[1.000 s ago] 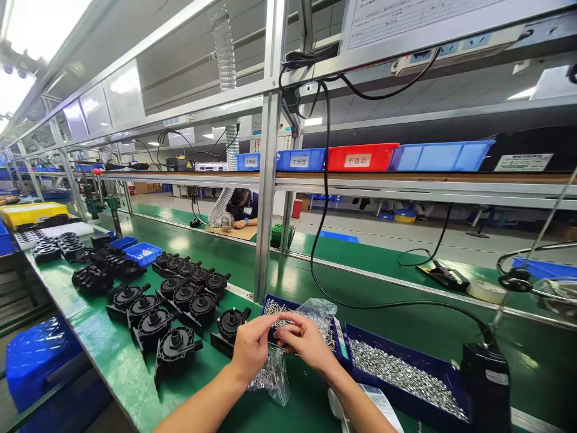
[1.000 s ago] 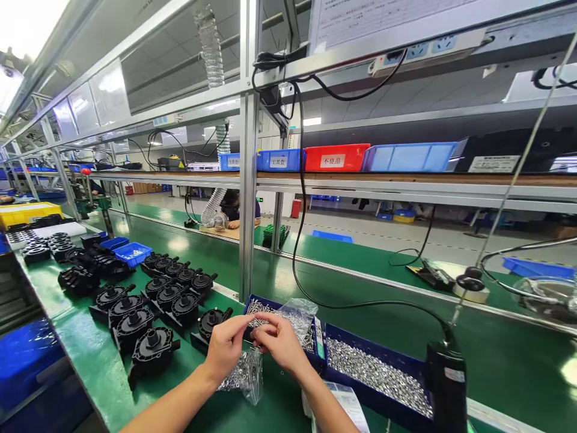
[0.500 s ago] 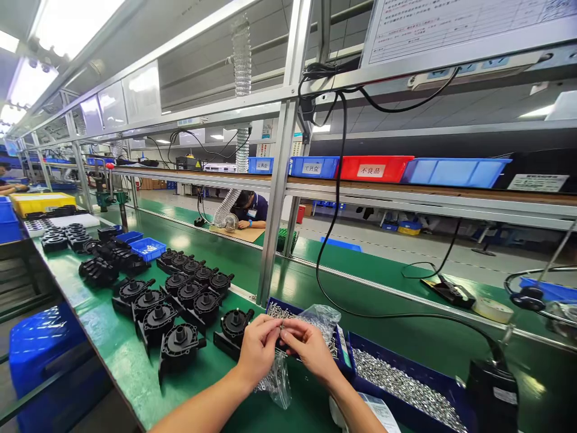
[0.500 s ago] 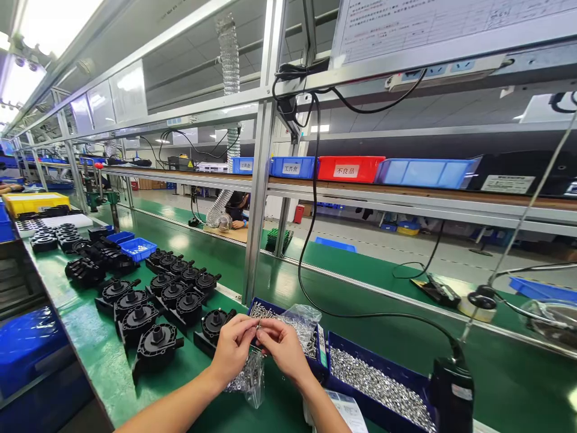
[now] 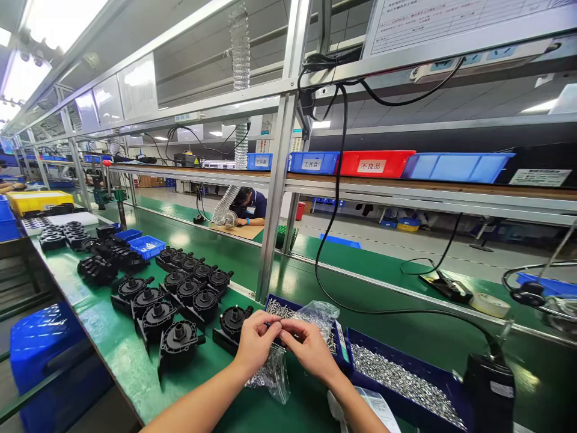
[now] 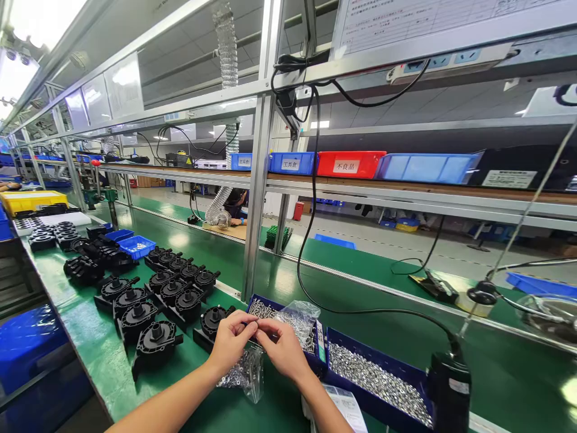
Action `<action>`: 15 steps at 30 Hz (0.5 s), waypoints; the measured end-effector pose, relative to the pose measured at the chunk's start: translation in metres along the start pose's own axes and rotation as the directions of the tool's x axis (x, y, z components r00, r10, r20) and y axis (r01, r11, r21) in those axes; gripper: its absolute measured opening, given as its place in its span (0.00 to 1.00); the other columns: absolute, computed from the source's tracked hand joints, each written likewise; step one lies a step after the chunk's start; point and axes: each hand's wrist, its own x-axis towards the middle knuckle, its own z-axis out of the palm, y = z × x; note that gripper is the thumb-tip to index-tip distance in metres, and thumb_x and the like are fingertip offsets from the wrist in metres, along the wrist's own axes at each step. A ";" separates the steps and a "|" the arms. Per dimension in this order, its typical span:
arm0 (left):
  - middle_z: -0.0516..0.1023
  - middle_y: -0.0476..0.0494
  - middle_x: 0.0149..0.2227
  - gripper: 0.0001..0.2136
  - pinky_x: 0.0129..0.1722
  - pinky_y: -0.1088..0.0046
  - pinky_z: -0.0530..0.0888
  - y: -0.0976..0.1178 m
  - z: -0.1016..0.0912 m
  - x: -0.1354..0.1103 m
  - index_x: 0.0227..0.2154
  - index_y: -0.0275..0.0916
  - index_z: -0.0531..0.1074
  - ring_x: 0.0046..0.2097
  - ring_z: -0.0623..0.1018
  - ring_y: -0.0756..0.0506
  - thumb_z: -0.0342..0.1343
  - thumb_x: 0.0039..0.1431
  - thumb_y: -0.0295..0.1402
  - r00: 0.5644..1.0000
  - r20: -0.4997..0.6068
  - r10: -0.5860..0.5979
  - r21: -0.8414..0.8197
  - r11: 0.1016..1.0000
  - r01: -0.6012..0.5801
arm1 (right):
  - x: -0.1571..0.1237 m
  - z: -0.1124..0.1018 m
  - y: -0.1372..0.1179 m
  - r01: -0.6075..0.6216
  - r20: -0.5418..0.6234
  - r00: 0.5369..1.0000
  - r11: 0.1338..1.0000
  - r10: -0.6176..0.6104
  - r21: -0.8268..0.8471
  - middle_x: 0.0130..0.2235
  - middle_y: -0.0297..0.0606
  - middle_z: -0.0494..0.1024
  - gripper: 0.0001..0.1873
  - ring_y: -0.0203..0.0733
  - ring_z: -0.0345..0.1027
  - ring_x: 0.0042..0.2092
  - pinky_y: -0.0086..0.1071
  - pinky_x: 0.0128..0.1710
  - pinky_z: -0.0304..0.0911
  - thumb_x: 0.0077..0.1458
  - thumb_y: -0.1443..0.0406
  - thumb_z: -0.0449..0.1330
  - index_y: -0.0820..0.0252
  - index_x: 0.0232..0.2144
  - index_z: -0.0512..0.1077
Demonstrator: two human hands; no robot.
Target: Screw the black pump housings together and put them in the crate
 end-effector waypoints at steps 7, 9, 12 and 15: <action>0.75 0.44 0.34 0.13 0.25 0.77 0.63 0.008 0.000 0.001 0.32 0.36 0.83 0.28 0.68 0.52 0.67 0.56 0.42 0.998 -0.041 -0.051 -0.022 0.999 0.050 | -0.002 0.002 -0.013 0.045 0.024 0.999 0.992 -0.042 -0.114 0.44 0.42 0.85 0.17 0.52 0.78 0.45 0.40 0.47 0.72 0.63 0.57 0.58 0.57 0.46 0.83; 0.76 0.44 0.34 0.14 0.26 0.77 0.65 0.011 0.000 0.001 0.31 0.35 0.82 0.29 0.69 0.52 0.68 0.53 0.43 0.994 -0.052 -0.093 -0.059 0.994 0.090 | -0.003 0.002 -0.016 0.052 0.024 0.999 0.986 -0.049 -0.158 0.45 0.42 0.85 0.17 0.53 0.77 0.47 0.41 0.49 0.71 0.63 0.59 0.57 0.56 0.46 0.83; 0.77 0.44 0.33 0.18 0.28 0.76 0.67 0.011 -0.001 0.003 0.31 0.35 0.81 0.29 0.70 0.51 0.71 0.48 0.47 0.976 -0.064 -0.207 -0.161 0.968 0.195 | -0.005 0.003 -0.017 0.030 -0.029 0.999 0.979 -0.037 -0.203 0.45 0.43 0.84 0.16 0.53 0.77 0.46 0.42 0.49 0.70 0.60 0.60 0.59 0.57 0.45 0.83; 0.73 0.49 0.26 0.25 0.20 0.78 0.58 0.006 -0.003 0.006 0.34 0.34 0.80 0.21 0.60 0.56 0.71 0.45 0.53 0.948 -0.066 -0.311 -0.221 0.931 0.290 | -0.006 0.006 -0.015 -0.019 -0.127 0.992 0.979 -0.007 -0.201 0.43 0.45 0.84 0.18 0.52 0.77 0.43 0.40 0.42 0.71 0.60 0.59 0.59 0.60 0.47 0.80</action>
